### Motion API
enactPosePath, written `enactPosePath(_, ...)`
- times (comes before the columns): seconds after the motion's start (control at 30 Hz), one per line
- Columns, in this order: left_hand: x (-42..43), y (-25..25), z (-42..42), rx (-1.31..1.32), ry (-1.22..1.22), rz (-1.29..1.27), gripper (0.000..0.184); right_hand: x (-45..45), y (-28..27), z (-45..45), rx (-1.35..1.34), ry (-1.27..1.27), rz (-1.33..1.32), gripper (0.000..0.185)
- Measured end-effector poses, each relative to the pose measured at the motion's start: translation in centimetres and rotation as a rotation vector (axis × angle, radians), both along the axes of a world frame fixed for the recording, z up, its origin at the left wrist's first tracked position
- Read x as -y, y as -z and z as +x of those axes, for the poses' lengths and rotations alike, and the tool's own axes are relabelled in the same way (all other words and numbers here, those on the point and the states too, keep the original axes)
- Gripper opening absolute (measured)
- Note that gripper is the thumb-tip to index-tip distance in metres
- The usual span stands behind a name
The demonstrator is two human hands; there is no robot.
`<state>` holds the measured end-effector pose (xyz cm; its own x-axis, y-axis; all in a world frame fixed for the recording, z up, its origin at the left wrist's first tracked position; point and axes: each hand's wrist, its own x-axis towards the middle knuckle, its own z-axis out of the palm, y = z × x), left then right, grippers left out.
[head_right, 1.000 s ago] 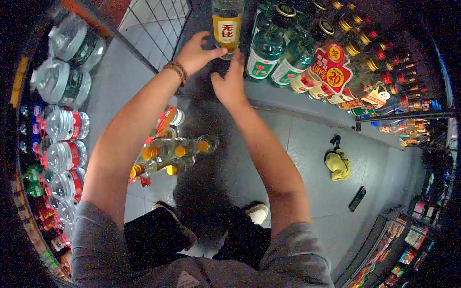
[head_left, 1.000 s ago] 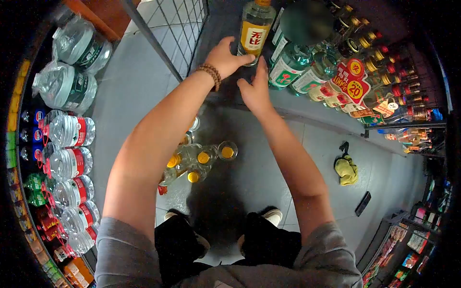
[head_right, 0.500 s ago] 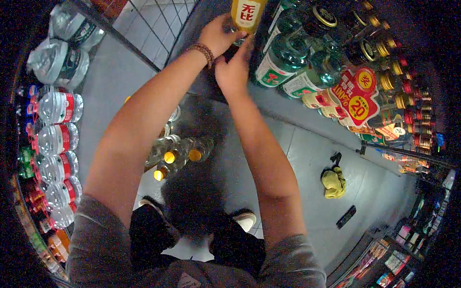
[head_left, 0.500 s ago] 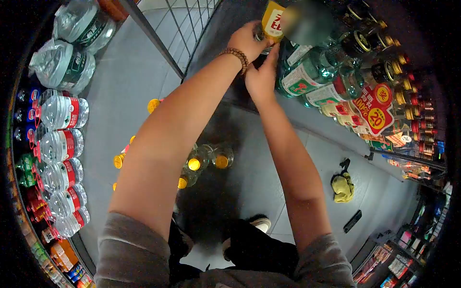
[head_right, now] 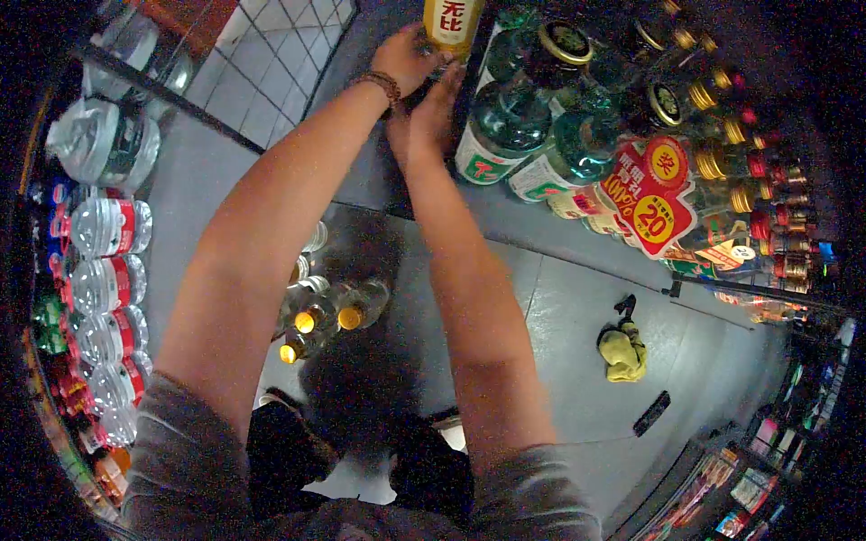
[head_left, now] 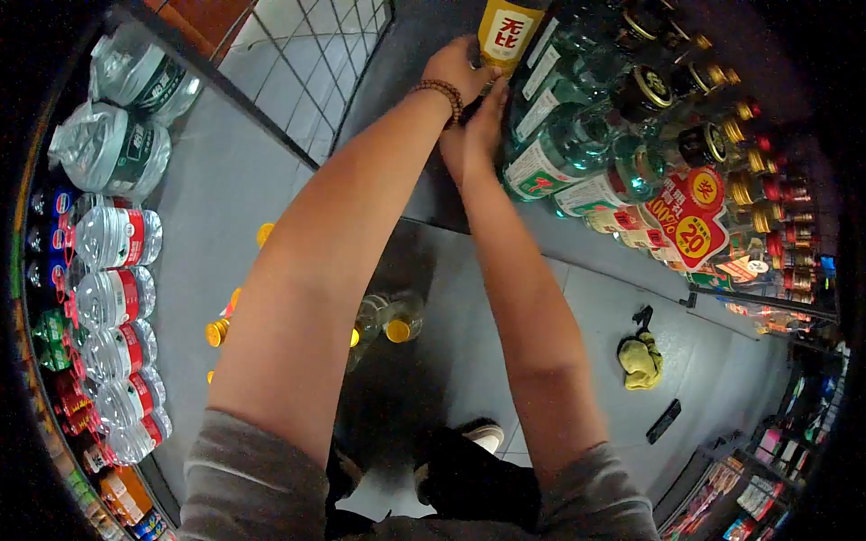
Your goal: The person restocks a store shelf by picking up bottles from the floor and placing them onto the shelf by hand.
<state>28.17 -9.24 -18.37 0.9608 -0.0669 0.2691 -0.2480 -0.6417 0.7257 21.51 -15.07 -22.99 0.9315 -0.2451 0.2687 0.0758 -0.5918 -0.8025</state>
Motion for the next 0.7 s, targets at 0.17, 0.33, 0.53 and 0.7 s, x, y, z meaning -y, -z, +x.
enactPosePath(0.17,0.6,-0.2,1.2,-0.046,-0.032,0.067,0.061,0.1,-0.7,0.1,0.115,0.001,0.059,0.094)
enactPosePath(0.33,1.0,-0.4,1.7,-0.075,-0.038,0.087,0.063,0.2,-0.7,0.9,0.225,-0.011,0.051,0.094)
enactPosePath(0.53,1.0,0.2,2.8,-0.053,0.001,0.035,0.060,-0.6,0.4,2.7,0.267,0.106,-0.242,0.093)
enactPosePath(0.7,1.3,0.3,3.3,-0.070,-0.001,0.024,0.057,-0.5,0.5,2.8,0.301,0.080,-0.069,0.095)
